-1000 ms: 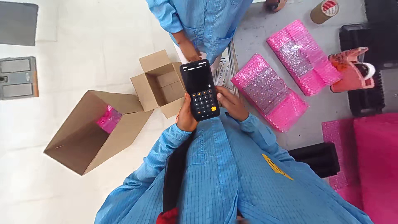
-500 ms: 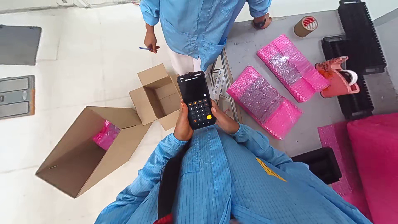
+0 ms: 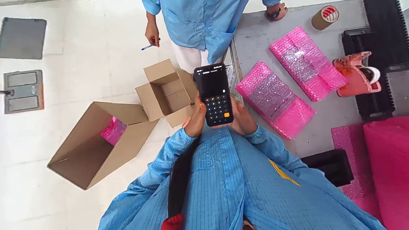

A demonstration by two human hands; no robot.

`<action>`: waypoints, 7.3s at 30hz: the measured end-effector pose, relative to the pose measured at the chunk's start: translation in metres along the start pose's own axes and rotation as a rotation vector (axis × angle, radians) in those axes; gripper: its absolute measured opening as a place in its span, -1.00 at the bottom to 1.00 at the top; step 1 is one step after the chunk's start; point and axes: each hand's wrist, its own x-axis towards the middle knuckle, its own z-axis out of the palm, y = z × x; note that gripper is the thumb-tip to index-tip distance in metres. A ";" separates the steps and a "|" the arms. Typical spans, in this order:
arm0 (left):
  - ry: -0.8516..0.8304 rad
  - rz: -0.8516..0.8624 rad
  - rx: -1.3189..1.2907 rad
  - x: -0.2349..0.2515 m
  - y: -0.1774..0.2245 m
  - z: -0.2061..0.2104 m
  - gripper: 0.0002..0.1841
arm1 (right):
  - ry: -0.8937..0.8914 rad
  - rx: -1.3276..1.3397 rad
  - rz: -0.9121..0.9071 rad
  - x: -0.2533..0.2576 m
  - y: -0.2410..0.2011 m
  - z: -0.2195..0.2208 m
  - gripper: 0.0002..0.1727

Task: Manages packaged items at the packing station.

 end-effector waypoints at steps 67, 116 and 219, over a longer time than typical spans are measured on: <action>-0.273 0.084 -0.099 -0.017 0.009 0.005 -0.26 | 0.178 -0.329 -0.081 -0.021 -0.006 0.012 -0.44; -0.323 0.051 -0.183 0.024 0.004 0.024 0.03 | 0.243 -0.296 -0.108 -0.014 -0.032 -0.005 -0.48; -0.357 0.051 -0.141 0.008 0.008 0.023 -0.17 | 0.216 -0.224 -0.146 -0.025 -0.018 -0.007 -0.43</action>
